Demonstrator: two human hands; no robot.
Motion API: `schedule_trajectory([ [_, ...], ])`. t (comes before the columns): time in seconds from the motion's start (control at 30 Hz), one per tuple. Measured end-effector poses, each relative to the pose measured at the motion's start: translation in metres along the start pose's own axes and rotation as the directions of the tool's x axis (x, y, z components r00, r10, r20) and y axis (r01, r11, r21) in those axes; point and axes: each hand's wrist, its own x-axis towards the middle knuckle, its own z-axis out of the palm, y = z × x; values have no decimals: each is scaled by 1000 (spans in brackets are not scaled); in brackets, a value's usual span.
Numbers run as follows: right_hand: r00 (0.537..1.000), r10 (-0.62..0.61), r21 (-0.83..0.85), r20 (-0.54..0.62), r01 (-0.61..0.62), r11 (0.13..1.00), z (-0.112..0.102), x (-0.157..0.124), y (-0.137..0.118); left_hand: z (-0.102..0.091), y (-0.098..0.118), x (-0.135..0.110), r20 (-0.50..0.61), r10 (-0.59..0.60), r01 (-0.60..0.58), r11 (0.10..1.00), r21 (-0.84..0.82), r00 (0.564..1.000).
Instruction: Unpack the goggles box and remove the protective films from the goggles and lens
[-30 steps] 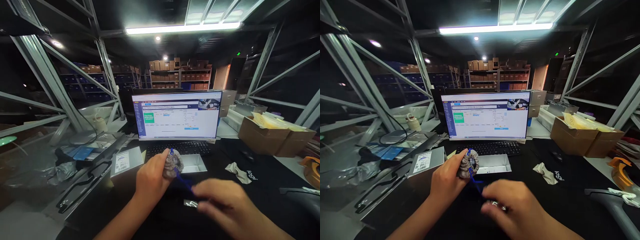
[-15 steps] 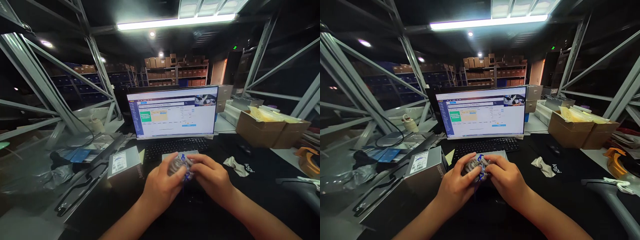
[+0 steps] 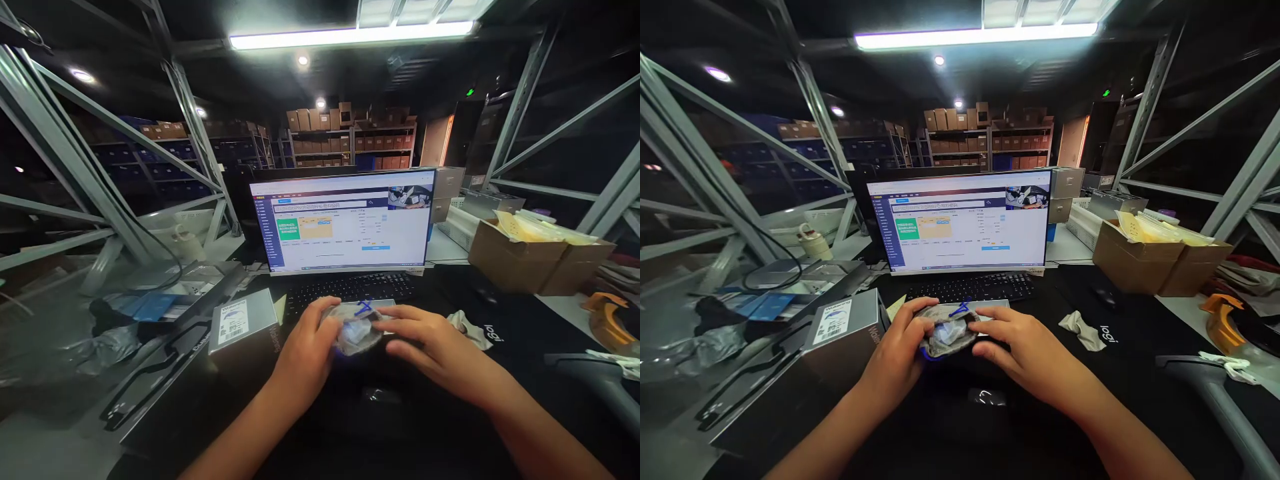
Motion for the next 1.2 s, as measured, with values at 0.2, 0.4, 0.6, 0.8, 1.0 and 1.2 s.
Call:
schedule_trajectory([
  [0.2, 996, 32, 147, -77, -20, 989, 10, 1, -3, 12, 5, -5, -21, 15, -17, 991, -132, 1000],
  [0.4, 983, 56, 149, -172, -30, 988, 25, -2, -10, 23, 8, -10, -213, -67, 50, 995, -84, 975],
  [0.6, 948, 54, 126, -314, -15, 992, 28, 2, -6, 23, 7, -8, -157, -109, 78, 978, -193, 982],
  [0.8, 853, 250, 253, -457, -144, 957, 8, 8, 6, 30, 1, -7, -4, -156, 145, 927, -345, 988],
  [1.0, 910, 95, 236, -404, 3, 972, 8, 12, 4, 24, 2, -7, 0, -121, 115, 935, -334, 993],
  [1.2, 967, 95, 33, -236, -90, 995, 6, 5, 0, 22, 1, -10, -23, 15, -21, 948, -318, 1000],
])
